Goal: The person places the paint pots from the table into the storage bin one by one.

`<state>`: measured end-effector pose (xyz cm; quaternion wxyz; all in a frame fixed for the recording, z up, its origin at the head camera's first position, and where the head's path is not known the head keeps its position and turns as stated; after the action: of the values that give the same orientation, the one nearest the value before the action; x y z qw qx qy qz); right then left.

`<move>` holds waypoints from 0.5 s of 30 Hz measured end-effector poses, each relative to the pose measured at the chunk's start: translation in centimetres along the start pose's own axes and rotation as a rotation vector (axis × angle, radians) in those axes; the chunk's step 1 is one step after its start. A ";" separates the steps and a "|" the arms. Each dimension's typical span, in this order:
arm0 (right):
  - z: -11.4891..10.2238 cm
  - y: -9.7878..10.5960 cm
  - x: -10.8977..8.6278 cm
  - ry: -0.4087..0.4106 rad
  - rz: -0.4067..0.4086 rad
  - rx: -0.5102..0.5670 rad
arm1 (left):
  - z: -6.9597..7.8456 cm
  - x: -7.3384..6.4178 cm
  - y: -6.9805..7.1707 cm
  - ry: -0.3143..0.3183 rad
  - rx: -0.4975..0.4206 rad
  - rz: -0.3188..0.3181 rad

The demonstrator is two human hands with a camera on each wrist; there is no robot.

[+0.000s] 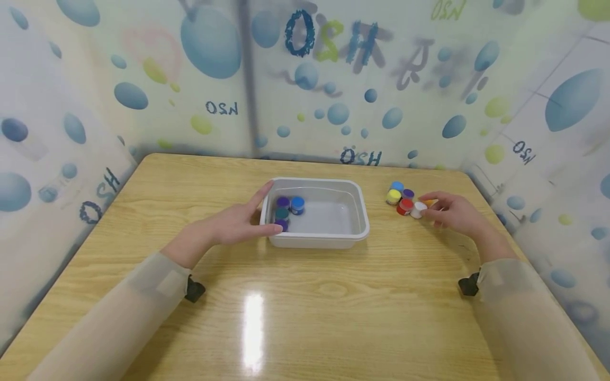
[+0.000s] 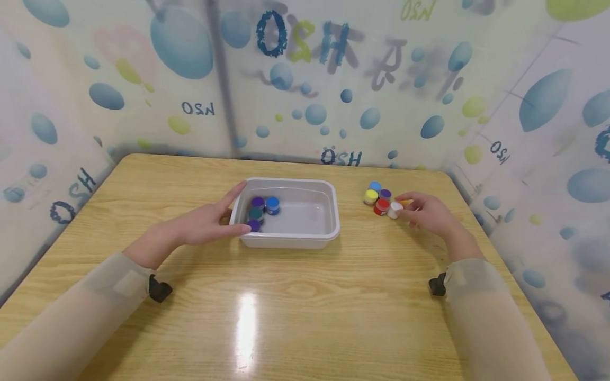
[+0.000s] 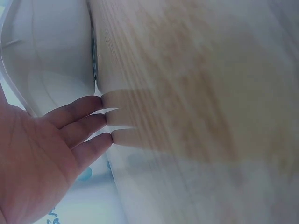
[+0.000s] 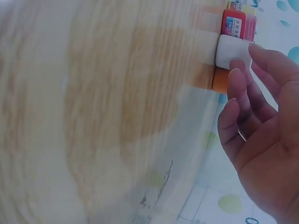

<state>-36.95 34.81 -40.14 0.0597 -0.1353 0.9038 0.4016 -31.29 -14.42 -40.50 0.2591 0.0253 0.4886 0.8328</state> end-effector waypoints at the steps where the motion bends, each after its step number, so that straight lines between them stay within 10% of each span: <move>1: 0.0 -0.1 0.0 -0.002 -0.003 -0.005 | 0.0 0.1 0.0 0.003 -0.002 0.000; 15: 0.0 -0.8 -0.6 -0.007 -0.021 0.038 | -0.1 0.2 0.0 0.001 0.004 0.001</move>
<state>-36.20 34.44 -40.55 0.0695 -0.1420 0.9096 0.3841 -31.54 -14.43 -40.61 0.2586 0.0256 0.4902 0.8320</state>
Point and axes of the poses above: each hand's wrist, its own x-axis towards the middle knuckle, its own y-axis out of the back of the hand, z = x × y, the point moved 10 cm from there along x, towards the middle knuckle, and after that the axes turned 6 degrees about x, right-handed, at the moved point
